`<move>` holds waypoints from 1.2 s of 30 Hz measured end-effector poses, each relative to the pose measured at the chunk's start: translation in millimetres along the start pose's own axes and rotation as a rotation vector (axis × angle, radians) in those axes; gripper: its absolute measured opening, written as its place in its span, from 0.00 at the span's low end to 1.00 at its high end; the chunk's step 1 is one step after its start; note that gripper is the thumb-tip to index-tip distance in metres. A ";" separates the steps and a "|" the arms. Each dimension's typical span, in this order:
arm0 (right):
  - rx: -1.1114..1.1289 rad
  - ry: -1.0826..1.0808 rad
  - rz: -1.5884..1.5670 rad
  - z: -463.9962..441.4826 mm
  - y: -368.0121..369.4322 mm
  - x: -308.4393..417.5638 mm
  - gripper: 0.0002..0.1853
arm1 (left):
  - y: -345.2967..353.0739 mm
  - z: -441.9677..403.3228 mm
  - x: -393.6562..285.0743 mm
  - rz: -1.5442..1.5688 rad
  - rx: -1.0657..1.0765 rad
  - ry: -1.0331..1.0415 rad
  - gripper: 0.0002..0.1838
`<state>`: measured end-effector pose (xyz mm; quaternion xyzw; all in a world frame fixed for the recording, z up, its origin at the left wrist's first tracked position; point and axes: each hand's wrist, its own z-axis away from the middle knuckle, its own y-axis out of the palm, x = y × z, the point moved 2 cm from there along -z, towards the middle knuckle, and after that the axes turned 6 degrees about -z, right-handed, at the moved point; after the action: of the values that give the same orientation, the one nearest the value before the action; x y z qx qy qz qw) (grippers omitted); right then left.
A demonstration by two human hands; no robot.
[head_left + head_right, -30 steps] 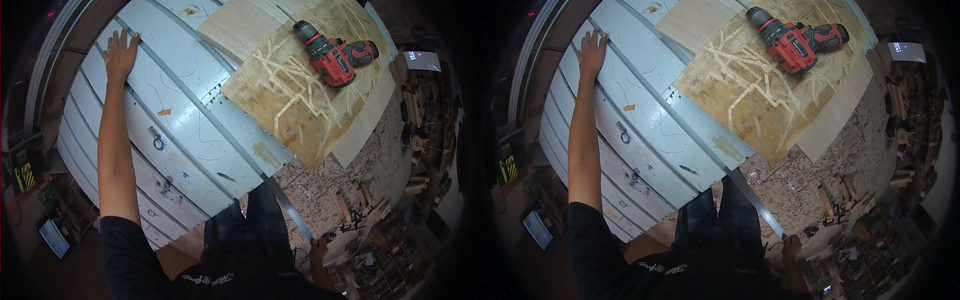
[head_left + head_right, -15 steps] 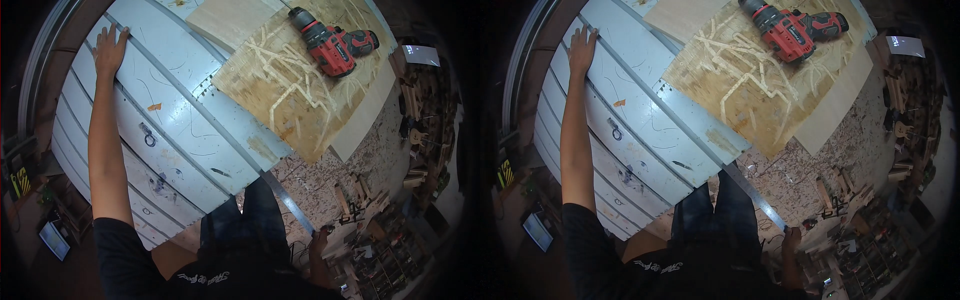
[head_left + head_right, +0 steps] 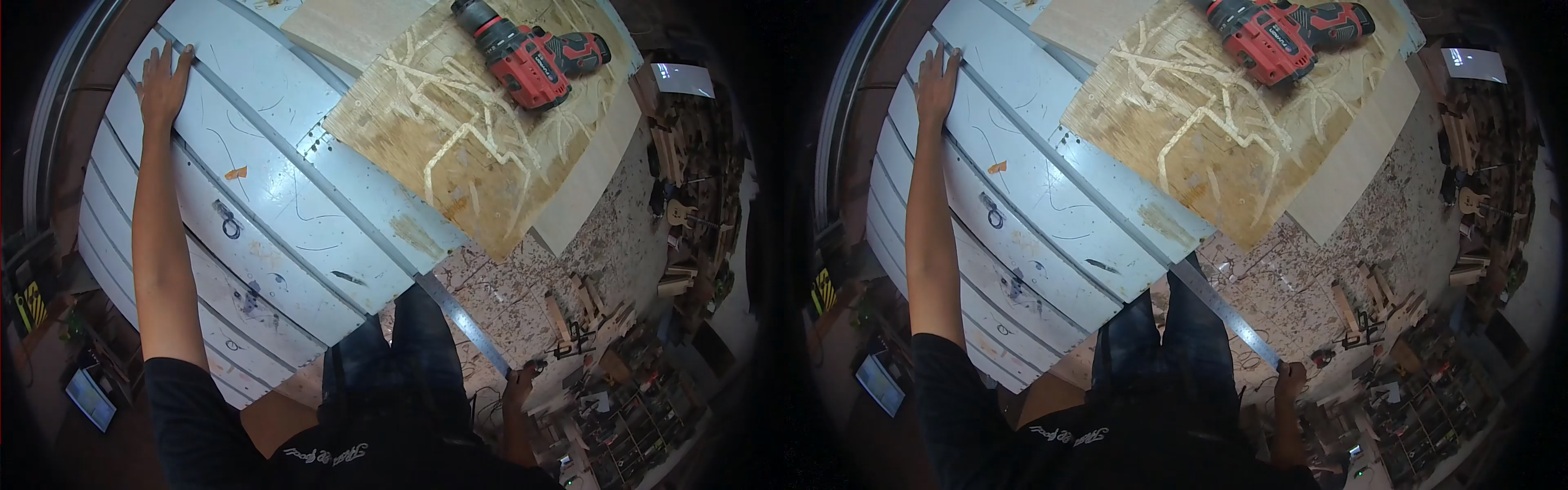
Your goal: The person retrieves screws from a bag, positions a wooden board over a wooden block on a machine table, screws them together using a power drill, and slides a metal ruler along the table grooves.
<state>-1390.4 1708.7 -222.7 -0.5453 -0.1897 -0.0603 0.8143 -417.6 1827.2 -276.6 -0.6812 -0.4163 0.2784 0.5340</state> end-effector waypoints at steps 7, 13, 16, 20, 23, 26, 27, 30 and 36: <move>-0.018 0.043 0.144 -1.0 -23.1 -8.5 0.13 | -0.2 0.2 0.8 -0.010 0.014 0.004 0.46; 0.037 -0.003 0.152 13.2 -27.4 -18.0 0.16 | 2.0 -1.4 2.4 -0.014 0.021 -0.001 0.48; 0.015 0.083 0.102 14.1 -20.8 -17.0 0.18 | 0.0 -1.4 1.0 -0.015 0.032 -0.004 0.48; 0.041 0.006 0.107 12.3 -14.8 -17.3 0.17 | -2.7 -1.3 -0.8 -0.017 0.047 -0.009 0.49; 0.016 0.003 0.045 13.9 -13.1 -11.3 0.18 | -0.7 -1.2 0.0 -0.031 0.044 -0.014 0.49; 0.049 0.011 0.061 11.7 -9.5 -12.6 0.18 | -0.7 -1.6 0.1 -0.027 0.044 -0.016 0.49; 0.042 0.000 0.051 9.2 -6.5 -10.7 0.18 | -0.5 -2.9 0.6 -0.023 0.042 -0.013 0.49; 0.030 -0.059 0.055 0.4 -0.6 -0.3 0.17 | -0.2 -1.3 1.2 -0.016 0.035 -0.008 0.49; 0.071 -0.065 -0.043 -39.7 26.6 90.2 0.17 | 0.6 2.1 1.4 -0.012 -0.008 -0.003 0.46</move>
<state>-1289.6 1692.9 -225.1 -0.5136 -0.2297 -0.0535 0.8250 -418.5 1829.4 -277.6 -0.6803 -0.4223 0.2746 0.5324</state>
